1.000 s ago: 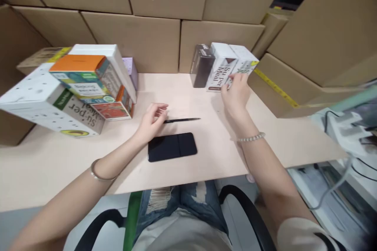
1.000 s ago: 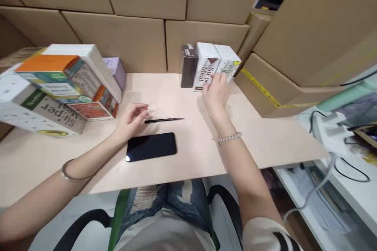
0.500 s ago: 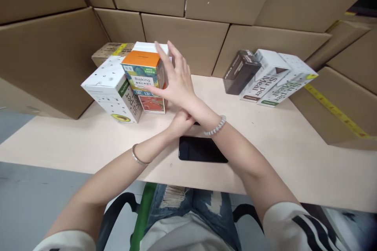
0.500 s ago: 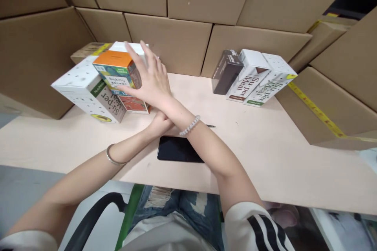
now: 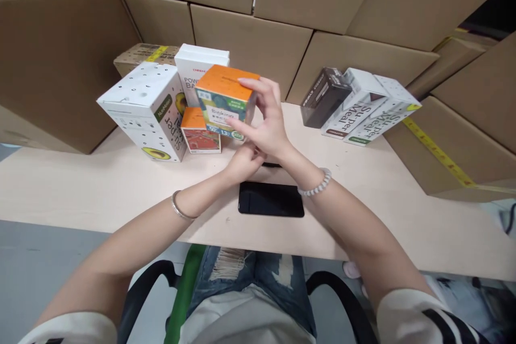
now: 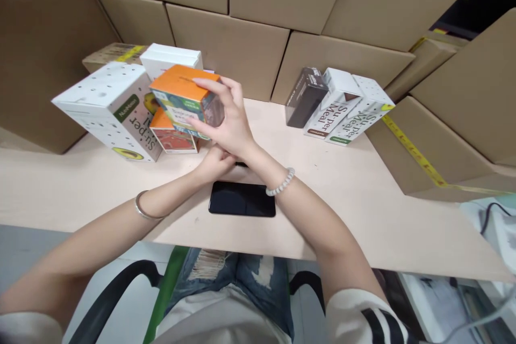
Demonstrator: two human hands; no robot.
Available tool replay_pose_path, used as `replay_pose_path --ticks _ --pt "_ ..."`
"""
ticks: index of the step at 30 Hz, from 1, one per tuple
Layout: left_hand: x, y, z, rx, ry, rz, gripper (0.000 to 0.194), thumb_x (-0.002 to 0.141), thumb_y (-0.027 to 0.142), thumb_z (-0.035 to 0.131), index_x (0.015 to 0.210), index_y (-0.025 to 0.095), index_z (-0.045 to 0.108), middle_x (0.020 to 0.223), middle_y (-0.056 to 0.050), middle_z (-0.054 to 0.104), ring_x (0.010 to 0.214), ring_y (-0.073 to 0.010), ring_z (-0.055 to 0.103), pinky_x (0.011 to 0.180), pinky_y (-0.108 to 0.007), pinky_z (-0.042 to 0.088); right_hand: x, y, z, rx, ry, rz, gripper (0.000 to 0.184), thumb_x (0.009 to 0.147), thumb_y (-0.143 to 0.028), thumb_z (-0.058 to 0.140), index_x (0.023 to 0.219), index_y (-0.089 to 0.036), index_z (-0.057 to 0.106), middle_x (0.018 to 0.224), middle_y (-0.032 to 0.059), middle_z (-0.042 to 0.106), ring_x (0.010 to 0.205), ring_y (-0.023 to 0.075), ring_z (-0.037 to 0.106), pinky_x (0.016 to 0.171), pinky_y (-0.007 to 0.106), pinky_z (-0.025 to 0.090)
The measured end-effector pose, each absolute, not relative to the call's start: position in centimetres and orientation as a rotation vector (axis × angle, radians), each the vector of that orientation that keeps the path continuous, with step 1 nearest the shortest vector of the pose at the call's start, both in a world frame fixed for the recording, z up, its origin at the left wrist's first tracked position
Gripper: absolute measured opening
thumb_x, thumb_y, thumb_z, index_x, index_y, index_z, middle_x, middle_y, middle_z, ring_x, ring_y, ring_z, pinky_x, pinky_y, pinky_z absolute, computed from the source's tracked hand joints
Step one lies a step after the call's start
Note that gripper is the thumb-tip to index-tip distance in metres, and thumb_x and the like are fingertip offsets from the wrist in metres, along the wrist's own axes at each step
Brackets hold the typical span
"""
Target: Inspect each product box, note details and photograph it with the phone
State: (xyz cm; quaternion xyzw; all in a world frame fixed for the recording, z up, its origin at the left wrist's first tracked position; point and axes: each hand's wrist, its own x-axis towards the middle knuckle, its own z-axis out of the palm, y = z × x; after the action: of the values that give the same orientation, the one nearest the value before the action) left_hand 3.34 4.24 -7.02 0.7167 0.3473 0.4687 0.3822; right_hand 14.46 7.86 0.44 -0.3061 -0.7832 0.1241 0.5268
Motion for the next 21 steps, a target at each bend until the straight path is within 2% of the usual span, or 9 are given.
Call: replay_pose_path --ticks 3,5,8,10,11,13,15,17,21 --pt "3.6 4.7 -7.0 1.749 0.93 1.246 0.033 0.096 0.04 0.067 0.119 0.016 0.068 0.11 -0.012 0.079 0.092 -0.0224 0.075 0.084 -0.035 0.066 17.8 6.3 0.4 -0.742 -1.663 0.469 0.081 0.083 -0.077 0.08 0.15 -0.043 0.051 0.157 0.0065 0.054 0.147 0.0342 0.058 0.117 0.059 0.059" --pt "3.6 4.8 -6.7 1.638 0.928 1.255 0.039 0.099 0.052 0.065 0.116 0.017 0.068 0.11 -0.012 0.08 0.089 -0.0212 0.076 0.082 -0.033 0.065 20.0 4.9 0.1 -0.735 -1.497 0.571 0.079 0.079 -0.081 0.081 0.142 -0.043 0.055 0.142 0.0043 0.063 0.134 0.0318 0.067 0.112 0.058 0.062" --pt "3.6 4.5 -5.8 1.359 0.777 1.159 0.059 0.1 0.075 0.056 0.116 0.019 0.067 0.102 -0.011 0.082 0.087 -0.024 0.08 0.082 -0.038 0.069 22.5 2.4 -0.8 -0.797 -1.286 0.728 0.07 0.077 -0.079 0.082 0.128 -0.038 0.059 0.123 0.0019 0.07 0.119 0.0284 0.073 0.112 0.055 0.061" --pt "3.6 4.0 -5.2 1.263 0.6 1.017 0.078 0.094 0.09 0.05 0.125 0.02 0.065 0.107 -0.013 0.083 0.091 -0.0294 0.083 0.08 -0.044 0.071 23.4 0.8 -1.7 -0.896 -1.191 0.801 0.068 0.076 -0.075 0.085 0.125 -0.036 0.059 0.125 0.0031 0.07 0.12 0.0284 0.072 0.114 0.054 0.06" --pt "3.7 3.7 -5.1 1.27 0.528 0.949 0.084 0.09 0.094 0.052 0.131 0.022 0.062 0.113 -0.014 0.083 0.093 -0.0317 0.084 0.079 -0.046 0.072 23.7 0.2 -2.2 -0.94 -1.156 0.821 0.069 0.075 -0.074 0.086 0.125 -0.035 0.057 0.129 0.004 0.07 0.122 0.0288 0.072 0.113 0.054 0.061" --pt "3.8 3.1 -4.9 1.366 0.472 0.896 0.087 0.084 0.089 0.071 0.141 0.025 0.056 0.128 -0.015 0.08 0.104 -0.034 0.084 0.083 -0.047 0.072 24.0 -0.7 -2.9 -0.992 -1.116 0.85 0.074 0.073 -0.075 0.086 0.128 -0.036 0.055 0.136 0.0056 0.068 0.127 0.0298 0.071 0.112 0.054 0.062" --pt "3.7 2.5 -4.9 1.522 0.516 0.962 0.085 0.083 0.073 0.086 0.144 0.025 0.052 0.138 -0.016 0.076 0.117 -0.0332 0.08 0.094 -0.046 0.07 24.2 -1.0 -3.4 -1.002 -1.122 0.886 0.077 0.073 -0.077 0.086 0.129 -0.037 0.052 0.14 0.0065 0.068 0.129 0.0305 0.071 0.112 0.054 0.062" --pt "3.5 2.2 -5.0 1.659 0.592 1.053 0.082 0.084 0.067 0.09 0.142 0.024 0.052 0.14 -0.016 0.074 0.126 -0.032 0.076 0.103 -0.044 0.067 24.5 -0.8 -3.6 -1.005 -1.174 0.923 0.079 0.072 -0.077 0.088 0.129 -0.036 0.051 0.141 0.0071 0.069 0.131 0.0307 0.071 0.113 0.055 0.062" --pt "2.8 2.7 -5.4 1.853 0.723 1.222 0.089 0.084 0.073 0.086 0.147 0.022 0.049 0.146 -0.017 0.067 0.132 -0.0323 0.071 0.111 -0.045 0.062 24.8 -0.4 -3.7 -1.029 -1.25 0.96 0.081 0.072 -0.075 0.09 0.13 -0.035 0.052 0.143 0.0092 0.07 0.132 0.0304 0.071 0.113 0.052 0.064"
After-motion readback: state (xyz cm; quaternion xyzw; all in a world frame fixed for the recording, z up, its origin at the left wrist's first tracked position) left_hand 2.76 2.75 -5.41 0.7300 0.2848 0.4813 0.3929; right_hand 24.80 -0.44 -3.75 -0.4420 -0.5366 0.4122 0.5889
